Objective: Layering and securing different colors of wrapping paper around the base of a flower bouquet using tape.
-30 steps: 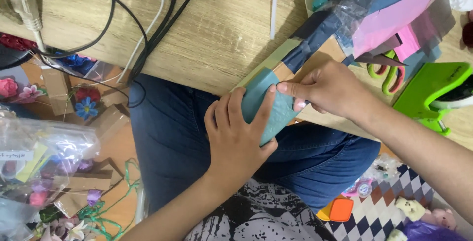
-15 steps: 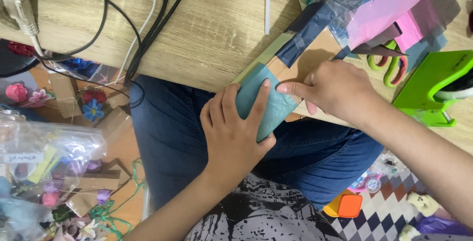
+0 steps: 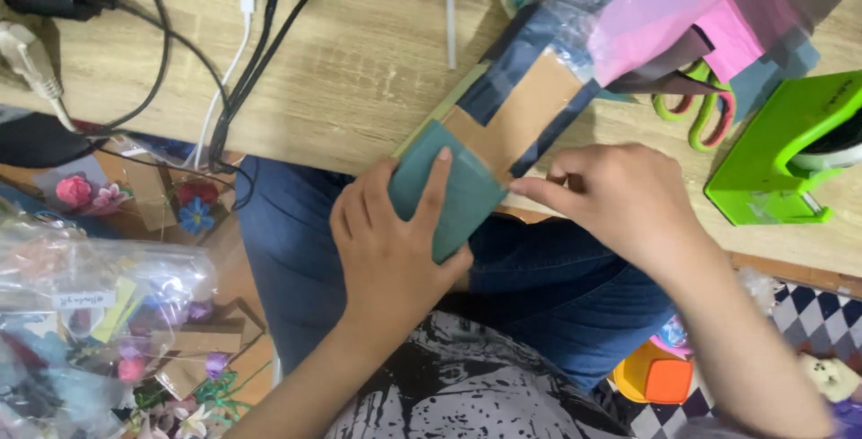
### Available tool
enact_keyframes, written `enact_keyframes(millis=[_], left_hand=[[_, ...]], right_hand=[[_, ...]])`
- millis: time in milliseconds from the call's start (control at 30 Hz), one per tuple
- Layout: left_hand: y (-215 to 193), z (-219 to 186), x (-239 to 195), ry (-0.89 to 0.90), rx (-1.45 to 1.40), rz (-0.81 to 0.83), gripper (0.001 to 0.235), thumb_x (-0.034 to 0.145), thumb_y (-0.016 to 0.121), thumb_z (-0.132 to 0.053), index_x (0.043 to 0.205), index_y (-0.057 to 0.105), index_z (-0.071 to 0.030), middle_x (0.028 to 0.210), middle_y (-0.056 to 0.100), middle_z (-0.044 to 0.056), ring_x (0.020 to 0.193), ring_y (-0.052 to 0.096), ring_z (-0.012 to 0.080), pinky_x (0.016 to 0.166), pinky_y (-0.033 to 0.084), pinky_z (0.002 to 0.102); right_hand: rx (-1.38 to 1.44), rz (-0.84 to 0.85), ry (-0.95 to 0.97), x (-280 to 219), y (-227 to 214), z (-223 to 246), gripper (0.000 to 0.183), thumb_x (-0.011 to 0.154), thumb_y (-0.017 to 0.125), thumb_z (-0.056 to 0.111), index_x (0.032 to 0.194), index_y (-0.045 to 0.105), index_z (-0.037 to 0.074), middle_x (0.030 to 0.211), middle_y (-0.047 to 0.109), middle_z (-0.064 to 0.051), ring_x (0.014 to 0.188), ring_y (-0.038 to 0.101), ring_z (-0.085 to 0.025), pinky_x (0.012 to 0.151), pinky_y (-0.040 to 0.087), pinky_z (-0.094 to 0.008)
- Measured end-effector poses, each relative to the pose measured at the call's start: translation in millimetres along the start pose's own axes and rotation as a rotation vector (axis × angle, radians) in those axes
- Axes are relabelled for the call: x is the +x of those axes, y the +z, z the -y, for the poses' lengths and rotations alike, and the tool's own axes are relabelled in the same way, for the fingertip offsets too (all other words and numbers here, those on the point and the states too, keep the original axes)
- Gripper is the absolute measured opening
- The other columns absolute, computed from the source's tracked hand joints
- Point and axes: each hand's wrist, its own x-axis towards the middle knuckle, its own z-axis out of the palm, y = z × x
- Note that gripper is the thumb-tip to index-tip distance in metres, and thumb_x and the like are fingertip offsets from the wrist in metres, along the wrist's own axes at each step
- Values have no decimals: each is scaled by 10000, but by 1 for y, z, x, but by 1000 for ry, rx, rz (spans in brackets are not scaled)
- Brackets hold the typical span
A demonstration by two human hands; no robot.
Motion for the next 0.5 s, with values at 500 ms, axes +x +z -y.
enact_keyframes(millis=[500], left_hand=[[9,-9,1,-77,35,169,1158,639,877,-411,1513,316,103,1369,425,350,1202,471,458,1019,381,554]], right_hand=[[377,-974,417,-120,147,-212,113,1247,690,-101,1252,717,-210,1184,626,-258,1009,618,-322,845,527,-394]])
